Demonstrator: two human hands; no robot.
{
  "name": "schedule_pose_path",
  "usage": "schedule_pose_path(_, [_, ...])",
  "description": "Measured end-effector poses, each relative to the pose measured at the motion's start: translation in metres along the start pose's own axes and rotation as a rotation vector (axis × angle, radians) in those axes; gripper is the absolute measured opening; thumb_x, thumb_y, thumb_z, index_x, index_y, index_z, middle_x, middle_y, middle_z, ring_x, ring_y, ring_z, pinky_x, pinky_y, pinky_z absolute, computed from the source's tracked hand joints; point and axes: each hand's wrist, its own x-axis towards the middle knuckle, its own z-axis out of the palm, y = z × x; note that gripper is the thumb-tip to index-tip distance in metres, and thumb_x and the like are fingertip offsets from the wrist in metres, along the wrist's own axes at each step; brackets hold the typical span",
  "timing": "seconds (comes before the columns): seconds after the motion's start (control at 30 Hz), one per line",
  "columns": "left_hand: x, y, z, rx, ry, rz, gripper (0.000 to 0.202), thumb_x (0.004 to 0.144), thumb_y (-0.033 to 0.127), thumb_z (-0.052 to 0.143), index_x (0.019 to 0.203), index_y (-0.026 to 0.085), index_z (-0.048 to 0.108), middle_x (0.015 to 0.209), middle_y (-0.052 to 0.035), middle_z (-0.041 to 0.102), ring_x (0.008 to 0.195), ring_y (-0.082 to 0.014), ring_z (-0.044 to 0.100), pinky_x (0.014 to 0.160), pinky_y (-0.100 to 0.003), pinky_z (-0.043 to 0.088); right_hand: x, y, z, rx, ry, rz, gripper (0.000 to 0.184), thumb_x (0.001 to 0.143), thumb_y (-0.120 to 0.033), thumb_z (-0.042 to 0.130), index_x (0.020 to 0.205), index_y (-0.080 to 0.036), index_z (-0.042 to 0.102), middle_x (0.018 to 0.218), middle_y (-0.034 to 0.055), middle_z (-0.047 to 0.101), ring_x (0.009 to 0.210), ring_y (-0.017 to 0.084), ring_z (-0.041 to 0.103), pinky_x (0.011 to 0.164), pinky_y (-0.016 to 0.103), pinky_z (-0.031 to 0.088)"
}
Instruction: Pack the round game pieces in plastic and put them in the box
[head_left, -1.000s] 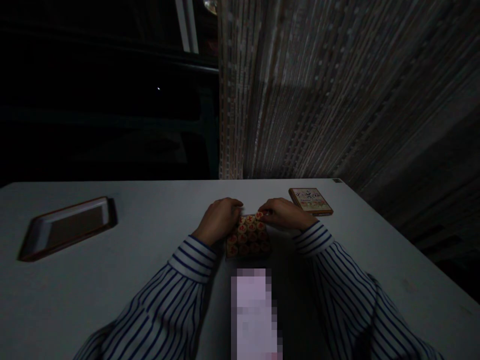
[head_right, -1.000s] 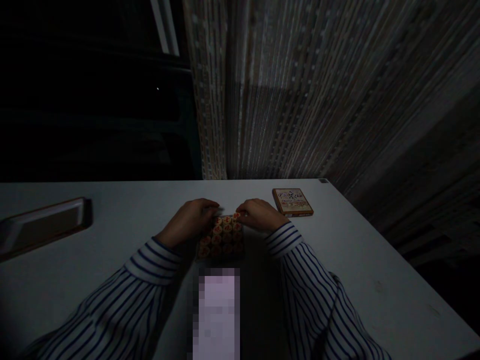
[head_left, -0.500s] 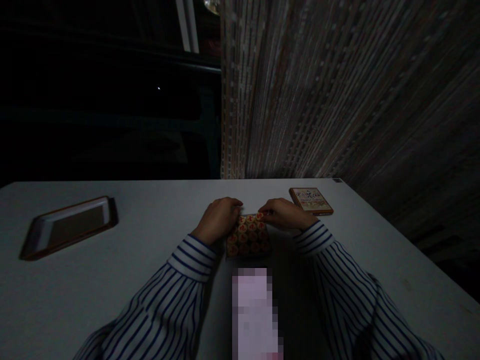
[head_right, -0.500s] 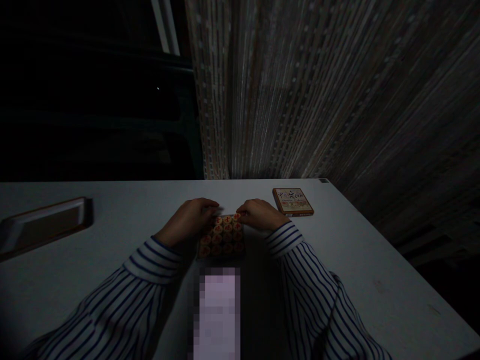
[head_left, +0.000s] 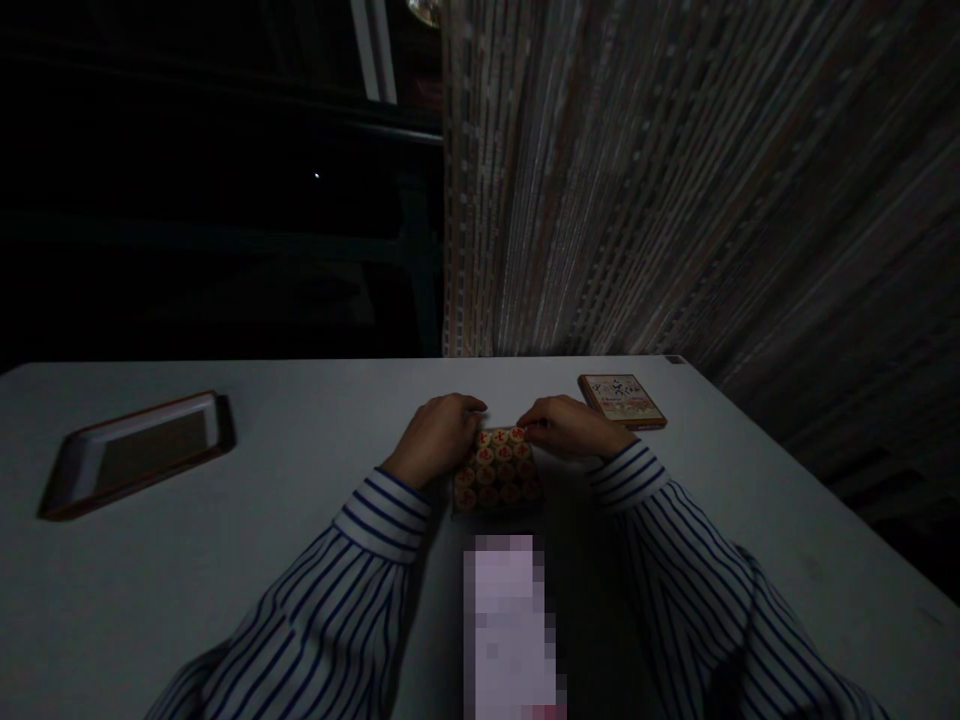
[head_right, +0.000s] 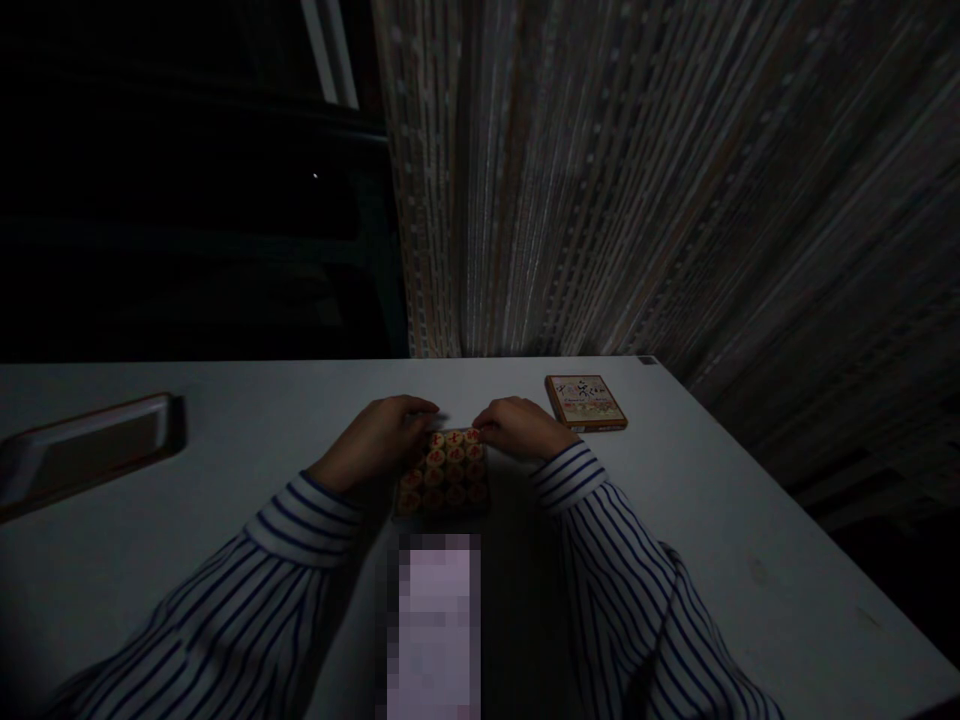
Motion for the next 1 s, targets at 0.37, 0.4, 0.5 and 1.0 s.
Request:
schedule_pose_path(0.37, [-0.004,0.005,0.012,0.149,-0.041,0.163,0.031,0.084,0.027,0.038,0.1,0.022,0.065,0.099,-0.0068,0.064,0.093,-0.0206,0.057,0.081,-0.032,0.041,0.0,-0.001,0.002,-0.003,0.026,-0.009,0.026,0.082,-0.029,0.048,0.098,-0.02,0.067,0.094,0.0055,0.068,0.087,0.018,0.06,0.074,0.024,0.041])
schedule_pose_path(0.4, [-0.005,0.006,0.012,0.172,-0.047,0.182,0.031,0.084,0.026,0.038,0.098,0.023,0.065,0.097,-0.0066,0.064,0.091,-0.0206,0.057,0.079,-0.032,0.041,0.0,-0.001,0.002,-0.005,0.029,-0.008,0.026,0.082,-0.029,0.049,0.097,-0.02,0.067,0.093,0.0054,0.068,0.087,0.018,0.06,0.074,0.025,0.041])
schedule_pose_path(0.5, [-0.006,0.008,0.012,0.223,-0.053,0.201,0.029,0.083,0.025,0.039,0.094,0.024,0.066,0.095,-0.0067,0.063,0.09,-0.0209,0.057,0.077,-0.032,0.041,0.001,-0.001,0.002,-0.008,0.03,-0.008,0.025,0.081,-0.029,0.049,0.097,-0.021,0.067,0.093,0.0053,0.068,0.088,0.018,0.06,0.075,0.025,0.04])
schedule_pose_path(1.0, [-0.006,0.007,0.017,0.25,-0.064,0.186,0.03,0.084,0.025,0.039,0.096,0.024,0.066,0.096,-0.0085,0.063,0.094,-0.0224,0.055,0.08,-0.034,0.041,0.001,-0.001,0.001,-0.012,0.014,-0.027,0.025,0.082,-0.028,0.048,0.097,-0.021,0.067,0.094,0.0056,0.068,0.089,0.018,0.06,0.075,0.025,0.04])
